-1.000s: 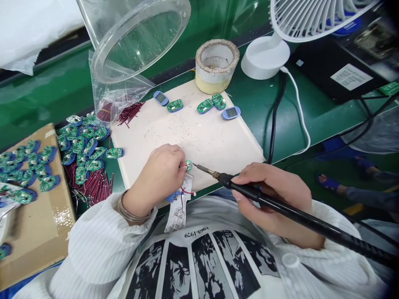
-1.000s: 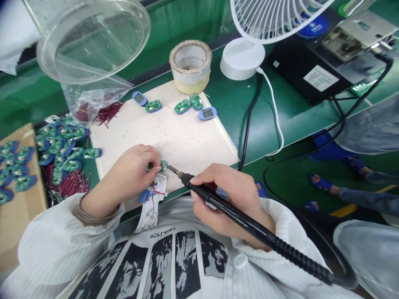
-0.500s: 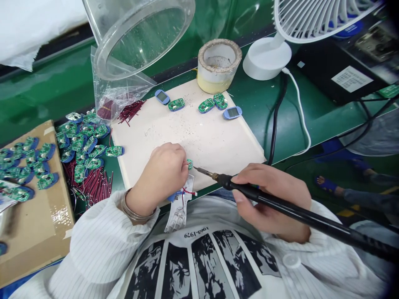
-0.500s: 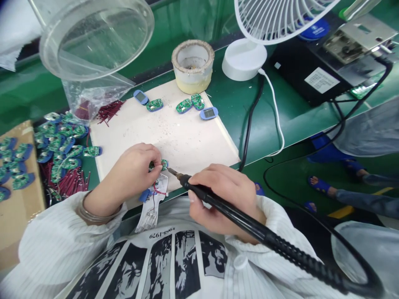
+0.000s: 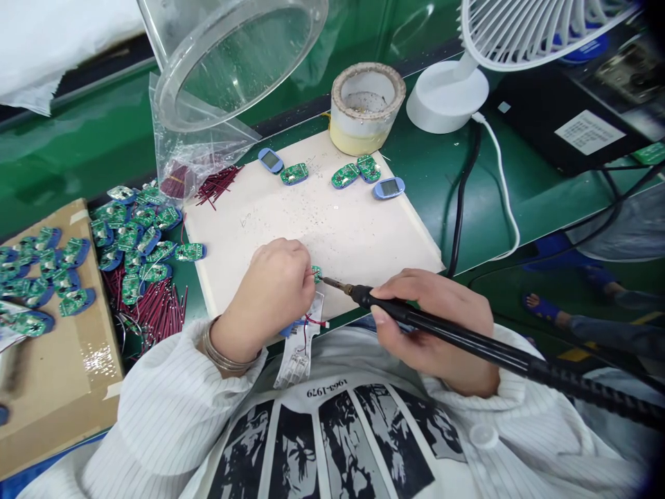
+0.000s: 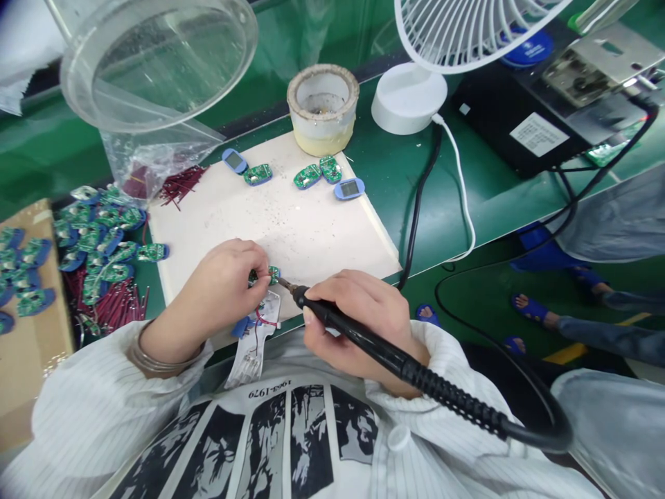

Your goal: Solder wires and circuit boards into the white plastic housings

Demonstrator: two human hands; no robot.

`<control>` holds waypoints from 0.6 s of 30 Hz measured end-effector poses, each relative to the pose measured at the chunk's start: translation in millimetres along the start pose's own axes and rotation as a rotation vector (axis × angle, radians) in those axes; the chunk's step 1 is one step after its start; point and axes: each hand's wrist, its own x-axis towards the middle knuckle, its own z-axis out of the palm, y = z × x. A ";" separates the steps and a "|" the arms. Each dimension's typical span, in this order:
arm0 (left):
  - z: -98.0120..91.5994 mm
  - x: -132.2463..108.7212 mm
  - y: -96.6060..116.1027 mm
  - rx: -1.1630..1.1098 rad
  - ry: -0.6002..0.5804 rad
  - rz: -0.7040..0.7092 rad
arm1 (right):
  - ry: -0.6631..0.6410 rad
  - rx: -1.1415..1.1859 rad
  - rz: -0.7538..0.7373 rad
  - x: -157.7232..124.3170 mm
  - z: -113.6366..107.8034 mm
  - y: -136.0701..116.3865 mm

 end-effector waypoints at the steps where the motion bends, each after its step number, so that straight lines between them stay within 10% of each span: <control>1: -0.3 0.0 0.4 0.001 0.000 0.000 | 0.006 0.000 -0.006 0.0 0.2 0.4; 18: -0.8 1.2 1.9 0.025 -0.004 -0.020 | -0.059 -0.051 -0.193 5.0 0.3 -3.8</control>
